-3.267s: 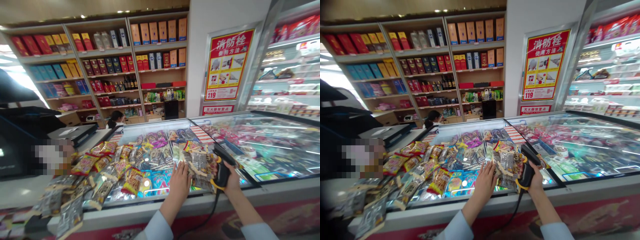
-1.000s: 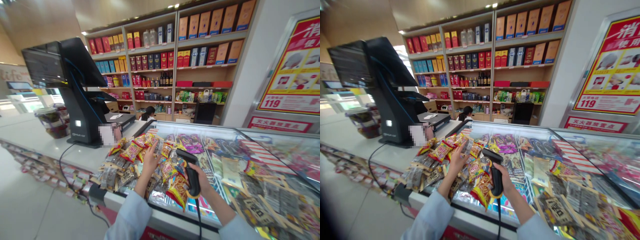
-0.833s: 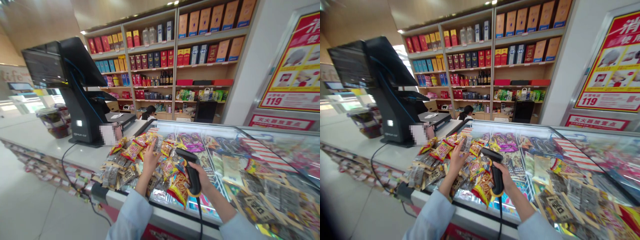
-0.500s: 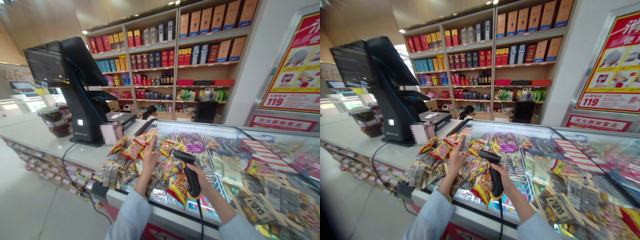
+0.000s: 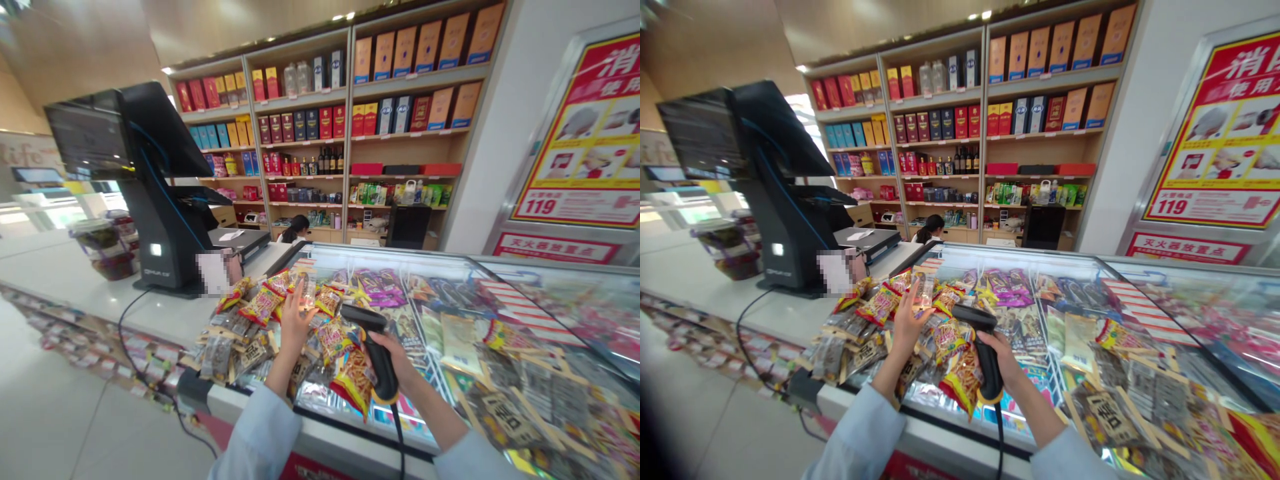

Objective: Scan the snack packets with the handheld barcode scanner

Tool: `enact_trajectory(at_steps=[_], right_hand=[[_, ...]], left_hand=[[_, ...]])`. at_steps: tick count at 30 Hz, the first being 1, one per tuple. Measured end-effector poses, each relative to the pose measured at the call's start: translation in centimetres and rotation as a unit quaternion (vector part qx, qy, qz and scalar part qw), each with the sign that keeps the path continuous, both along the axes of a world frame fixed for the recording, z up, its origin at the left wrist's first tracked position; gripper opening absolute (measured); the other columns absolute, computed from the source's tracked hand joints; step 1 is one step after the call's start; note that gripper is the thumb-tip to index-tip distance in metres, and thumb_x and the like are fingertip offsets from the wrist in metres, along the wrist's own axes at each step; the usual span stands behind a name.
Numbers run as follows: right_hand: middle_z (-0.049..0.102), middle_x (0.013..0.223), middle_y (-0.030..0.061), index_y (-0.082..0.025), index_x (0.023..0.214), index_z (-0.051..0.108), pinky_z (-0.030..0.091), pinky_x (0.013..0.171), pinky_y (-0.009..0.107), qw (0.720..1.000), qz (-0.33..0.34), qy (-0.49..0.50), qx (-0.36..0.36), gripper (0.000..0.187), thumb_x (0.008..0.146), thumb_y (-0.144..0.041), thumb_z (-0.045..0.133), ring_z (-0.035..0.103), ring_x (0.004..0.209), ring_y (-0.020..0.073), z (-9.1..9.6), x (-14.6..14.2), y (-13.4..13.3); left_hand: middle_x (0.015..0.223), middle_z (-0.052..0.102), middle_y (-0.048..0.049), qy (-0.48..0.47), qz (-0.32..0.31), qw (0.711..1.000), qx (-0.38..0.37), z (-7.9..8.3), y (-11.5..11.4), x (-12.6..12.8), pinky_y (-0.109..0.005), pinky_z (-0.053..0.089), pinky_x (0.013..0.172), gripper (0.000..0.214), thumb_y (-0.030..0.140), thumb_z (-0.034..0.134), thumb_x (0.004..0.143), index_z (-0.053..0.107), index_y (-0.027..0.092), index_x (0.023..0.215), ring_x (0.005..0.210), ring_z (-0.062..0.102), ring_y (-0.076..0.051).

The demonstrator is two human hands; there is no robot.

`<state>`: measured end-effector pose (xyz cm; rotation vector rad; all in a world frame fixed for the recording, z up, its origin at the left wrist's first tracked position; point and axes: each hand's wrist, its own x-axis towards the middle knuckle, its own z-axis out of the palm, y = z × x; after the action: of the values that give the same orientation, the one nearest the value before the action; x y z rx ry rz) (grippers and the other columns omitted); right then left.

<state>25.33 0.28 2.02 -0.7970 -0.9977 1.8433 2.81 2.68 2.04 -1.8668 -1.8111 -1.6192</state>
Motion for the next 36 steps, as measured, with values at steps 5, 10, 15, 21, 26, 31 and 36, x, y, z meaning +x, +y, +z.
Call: enact_trajectory(at_steps=[5, 10, 15, 21, 26, 31, 36], right_hand=[[0.054, 0.039, 0.0005, -0.014, 0.059, 0.059, 0.04, 0.031, 0.022, 1.0, -0.008, -0.017, 0.014, 0.031, 0.068, -0.043, 0.064, 0.046, 0.029, 0.0111, 0.1, -0.1, 0.0], [0.055, 0.04, -0.0001, -0.014, 0.063, 0.06, 0.04, 0.03, 0.023, 1.0, 0.0, -0.001, 0.012, 0.029, 0.068, -0.042, 0.064, 0.046, 0.029, 0.0113, 0.2, 0.0, 0.0], [0.054, 0.04, -0.0002, -0.013, 0.062, 0.059, 0.04, 0.03, 0.022, 1.0, -0.004, -0.005, 0.002, 0.03, 0.069, -0.042, 0.064, 0.046, 0.029, 0.011, 0.1, 0.0, 0.0], [0.054, 0.038, -0.0004, -0.014, 0.06, 0.058, 0.038, 0.029, 0.021, 1.0, 0.001, -0.002, 0.017, 0.033, 0.069, -0.045, 0.063, 0.045, 0.027, 0.0102, 0.0, 0.0, 0.1], [0.055, 0.038, 0.0005, -0.013, 0.06, 0.059, 0.038, 0.029, 0.021, 0.999, -0.009, -0.017, 0.034, 0.033, 0.069, -0.045, 0.062, 0.046, 0.027, 0.0107, -0.5, 0.0, 0.5], [0.055, 0.039, 0.0009, -0.014, 0.06, 0.059, 0.038, 0.029, 0.022, 1.0, -0.004, -0.02, 0.009, 0.033, 0.068, -0.046, 0.06, 0.046, 0.028, 0.0108, 0.0, -0.3, 0.8], [0.054, 0.041, -0.0005, -0.014, 0.065, 0.06, 0.038, 0.031, 0.02, 1.0, -0.027, -0.008, -0.004, 0.029, 0.071, -0.043, 0.058, 0.046, 0.03, 0.0098, 2.0, -0.3, -0.4]], left_hand=[[0.103, 0.055, -0.0059, 0.007, 0.005, 1.0, 0.013, -0.1, 0.1, 0.0, -0.035, 0.043, 0.089, 0.064, 0.024, 0.061, 0.077, 0.035, 0.027, 0.135, 0.098, 0.054, -0.021], [0.106, 0.055, -0.0067, 0.009, 0.011, 1.0, 0.016, -0.1, 0.1, 0.0, -0.035, 0.043, 0.089, 0.064, 0.024, 0.061, 0.076, 0.037, 0.026, 0.135, 0.099, 0.054, -0.021], [0.117, 0.053, -0.0086, -0.001, 0.014, 1.0, 0.018, 0.0, 0.0, 0.0, -0.035, 0.043, 0.091, 0.067, 0.023, 0.061, 0.076, 0.033, 0.027, 0.137, 0.105, 0.052, -0.022], [0.126, 0.049, -0.0088, -0.022, 0.018, 0.999, 0.022, 0.3, -0.3, -0.1, -0.036, 0.042, 0.092, 0.067, 0.022, 0.057, 0.079, 0.028, 0.029, 0.139, 0.112, 0.05, -0.023], [0.126, 0.049, -0.0097, -0.009, 0.025, 0.999, 0.024, 0.2, -0.3, 0.0, -0.036, 0.043, 0.091, 0.065, 0.025, 0.056, 0.079, 0.029, 0.029, 0.139, 0.113, 0.05, -0.024], [0.116, 0.052, -0.0094, 0.007, 0.045, 0.998, 0.033, -0.1, 0.1, -0.1, -0.035, 0.045, 0.087, 0.063, 0.026, 0.055, 0.08, 0.031, 0.027, 0.138, 0.104, 0.054, -0.023], [0.113, 0.053, -0.0098, 0.056, 0.066, 0.996, 0.013, 0.6, -0.2, 0.6, -0.033, 0.047, 0.081, 0.063, 0.027, 0.054, 0.081, 0.031, 0.026, 0.139, 0.096, 0.057, -0.022]])
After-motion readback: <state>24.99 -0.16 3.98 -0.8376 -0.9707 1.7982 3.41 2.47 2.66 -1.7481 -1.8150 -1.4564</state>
